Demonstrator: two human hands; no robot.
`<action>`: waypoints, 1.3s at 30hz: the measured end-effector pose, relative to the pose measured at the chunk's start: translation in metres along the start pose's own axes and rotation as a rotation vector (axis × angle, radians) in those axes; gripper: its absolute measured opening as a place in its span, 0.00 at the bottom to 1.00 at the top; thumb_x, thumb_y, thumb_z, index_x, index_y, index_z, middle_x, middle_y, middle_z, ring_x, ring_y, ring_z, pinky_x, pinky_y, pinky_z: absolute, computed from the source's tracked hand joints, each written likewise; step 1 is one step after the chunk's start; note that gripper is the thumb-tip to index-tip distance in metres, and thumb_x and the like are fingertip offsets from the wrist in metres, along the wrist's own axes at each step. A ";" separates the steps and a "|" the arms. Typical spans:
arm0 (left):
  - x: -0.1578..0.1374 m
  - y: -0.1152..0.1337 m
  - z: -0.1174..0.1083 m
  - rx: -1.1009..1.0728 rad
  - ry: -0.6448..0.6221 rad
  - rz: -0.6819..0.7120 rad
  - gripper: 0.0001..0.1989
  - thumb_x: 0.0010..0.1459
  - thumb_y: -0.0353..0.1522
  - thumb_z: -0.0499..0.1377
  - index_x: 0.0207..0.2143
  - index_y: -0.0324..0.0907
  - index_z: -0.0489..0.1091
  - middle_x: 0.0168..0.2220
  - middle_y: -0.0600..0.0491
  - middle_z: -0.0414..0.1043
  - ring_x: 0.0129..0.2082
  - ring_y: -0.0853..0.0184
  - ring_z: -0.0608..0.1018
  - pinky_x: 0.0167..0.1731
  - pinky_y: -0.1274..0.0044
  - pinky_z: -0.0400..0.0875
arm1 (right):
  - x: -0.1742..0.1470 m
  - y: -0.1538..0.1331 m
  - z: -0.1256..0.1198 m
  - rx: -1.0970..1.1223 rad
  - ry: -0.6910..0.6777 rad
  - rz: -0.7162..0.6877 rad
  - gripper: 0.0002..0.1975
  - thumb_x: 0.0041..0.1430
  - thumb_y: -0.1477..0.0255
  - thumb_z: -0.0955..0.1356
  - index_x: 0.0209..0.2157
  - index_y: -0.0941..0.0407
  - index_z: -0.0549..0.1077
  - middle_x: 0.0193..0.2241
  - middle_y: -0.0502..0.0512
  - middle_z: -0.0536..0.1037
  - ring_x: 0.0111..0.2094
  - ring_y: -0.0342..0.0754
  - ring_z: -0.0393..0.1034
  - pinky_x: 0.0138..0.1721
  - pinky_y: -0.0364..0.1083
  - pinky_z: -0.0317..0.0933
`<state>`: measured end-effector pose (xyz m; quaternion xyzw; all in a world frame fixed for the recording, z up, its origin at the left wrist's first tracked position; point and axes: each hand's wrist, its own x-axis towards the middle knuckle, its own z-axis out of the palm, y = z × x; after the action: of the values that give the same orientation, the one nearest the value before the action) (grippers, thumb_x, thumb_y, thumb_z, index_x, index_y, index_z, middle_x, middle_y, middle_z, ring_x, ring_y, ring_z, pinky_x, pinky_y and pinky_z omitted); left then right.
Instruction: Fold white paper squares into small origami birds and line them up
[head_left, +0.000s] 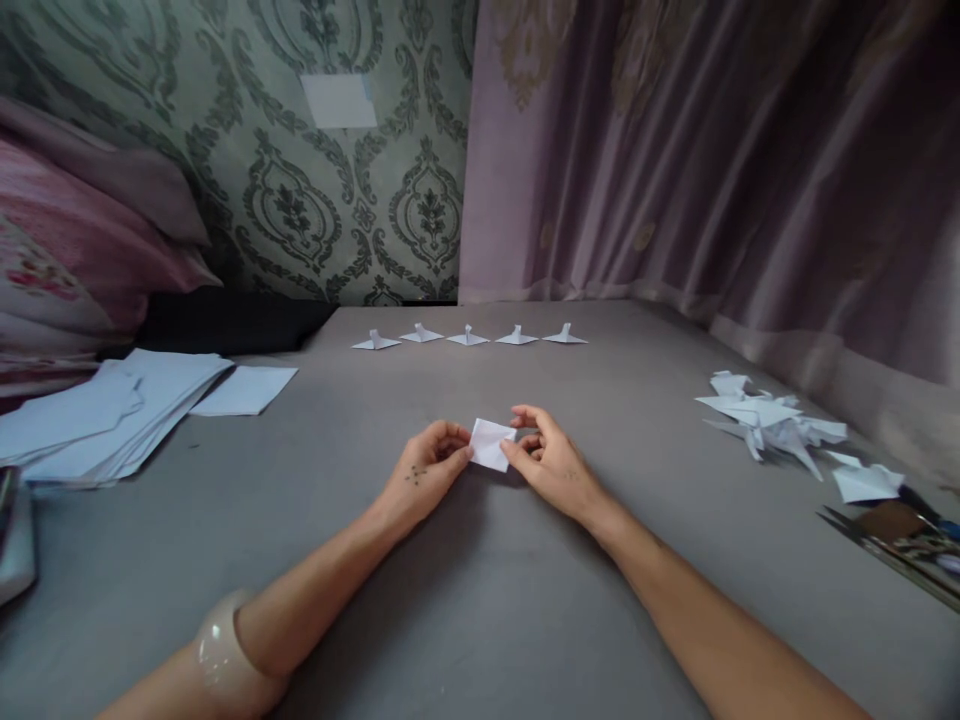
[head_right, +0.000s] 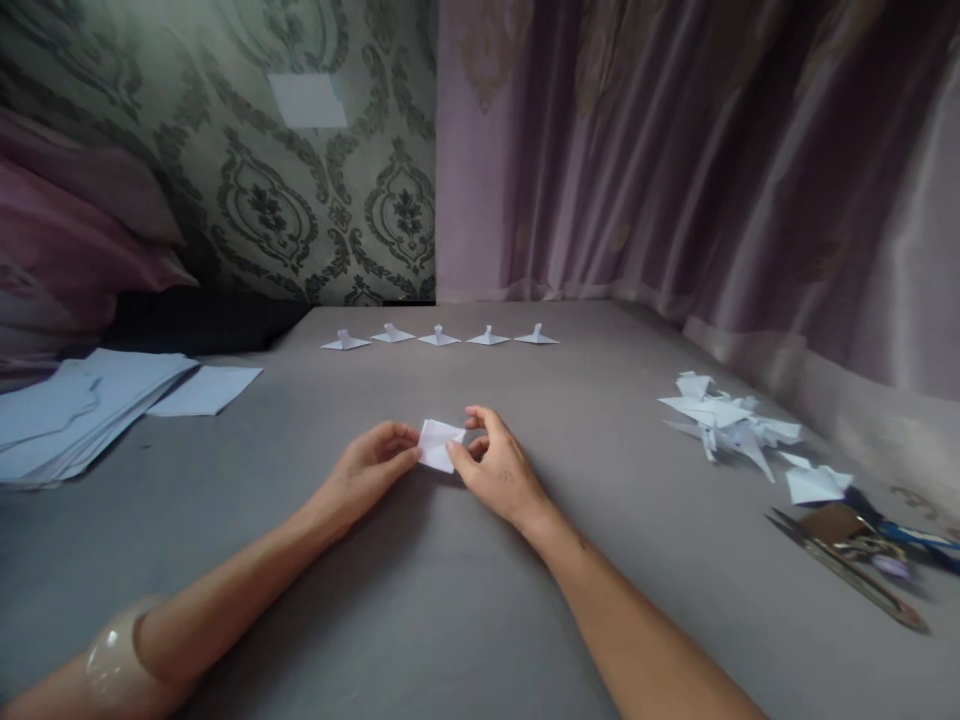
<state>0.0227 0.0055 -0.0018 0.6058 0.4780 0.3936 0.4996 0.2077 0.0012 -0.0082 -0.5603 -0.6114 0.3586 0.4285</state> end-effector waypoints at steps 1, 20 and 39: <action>0.000 0.001 0.000 -0.022 -0.022 0.005 0.12 0.53 0.37 0.58 0.37 0.39 0.66 0.30 0.53 0.73 0.30 0.69 0.74 0.31 0.78 0.65 | -0.001 -0.003 0.000 0.054 -0.020 0.020 0.24 0.52 0.67 0.68 0.50 0.56 0.63 0.45 0.59 0.73 0.29 0.41 0.69 0.33 0.43 0.65; -0.011 -0.001 -0.007 0.919 -0.090 0.623 0.12 0.63 0.28 0.48 0.38 0.41 0.72 0.40 0.47 0.67 0.37 0.63 0.66 0.39 0.72 0.66 | -0.008 -0.006 0.001 -0.167 -0.162 0.069 0.11 0.57 0.72 0.62 0.37 0.57 0.75 0.26 0.52 0.75 0.24 0.42 0.66 0.28 0.42 0.59; 0.000 -0.003 -0.002 0.651 0.009 0.185 0.09 0.58 0.34 0.56 0.32 0.41 0.76 0.33 0.49 0.70 0.38 0.62 0.72 0.41 0.70 0.66 | -0.011 -0.012 -0.006 -0.525 -0.136 0.002 0.13 0.60 0.64 0.63 0.28 0.54 0.75 0.32 0.52 0.72 0.30 0.43 0.66 0.33 0.43 0.57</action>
<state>0.0197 0.0058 -0.0047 0.7727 0.5237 0.2665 0.2399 0.2084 -0.0111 0.0040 -0.6276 -0.7103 0.2248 0.2261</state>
